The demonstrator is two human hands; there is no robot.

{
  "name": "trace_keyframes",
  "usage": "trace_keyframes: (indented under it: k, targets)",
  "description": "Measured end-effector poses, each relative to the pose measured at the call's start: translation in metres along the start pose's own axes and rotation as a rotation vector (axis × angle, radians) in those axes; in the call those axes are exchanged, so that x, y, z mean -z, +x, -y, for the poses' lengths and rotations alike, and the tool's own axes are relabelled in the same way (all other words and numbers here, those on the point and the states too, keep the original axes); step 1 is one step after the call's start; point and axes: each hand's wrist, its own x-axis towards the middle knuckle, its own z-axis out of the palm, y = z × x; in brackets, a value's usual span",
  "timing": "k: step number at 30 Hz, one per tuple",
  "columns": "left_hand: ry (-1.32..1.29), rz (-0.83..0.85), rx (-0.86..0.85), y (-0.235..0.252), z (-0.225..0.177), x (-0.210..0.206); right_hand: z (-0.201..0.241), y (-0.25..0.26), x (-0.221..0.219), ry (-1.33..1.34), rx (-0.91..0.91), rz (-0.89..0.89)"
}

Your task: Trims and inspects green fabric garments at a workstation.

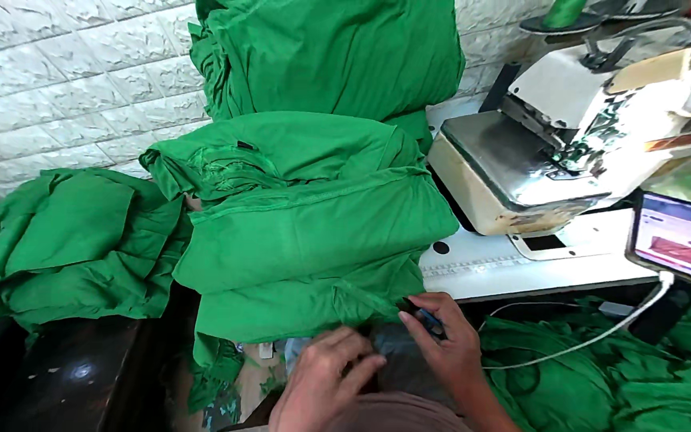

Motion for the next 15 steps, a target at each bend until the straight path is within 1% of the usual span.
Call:
trace_keyframes:
  k: [2,3,5,8,15]
  targets:
    - [0.119,-0.169,-0.053,0.016,0.003,-0.011,-0.001,-0.002,0.001,-0.060,0.049,-0.005]
    - [0.175,-0.206,-0.051,0.024,0.005,-0.014,-0.002,-0.003,0.001,-0.100,0.081,-0.001]
    - [0.267,-0.207,-0.013,0.036,0.014,-0.019,-0.002,-0.004,0.001,-0.190,0.149,0.015]
    - [0.256,-0.194,0.029,0.041,0.024,-0.025,0.002,-0.004,-0.002,-0.261,0.197,0.032]
    - [0.235,-0.187,0.039,0.038,0.026,-0.025,0.006,-0.001,-0.009,-0.291,0.154,0.041]
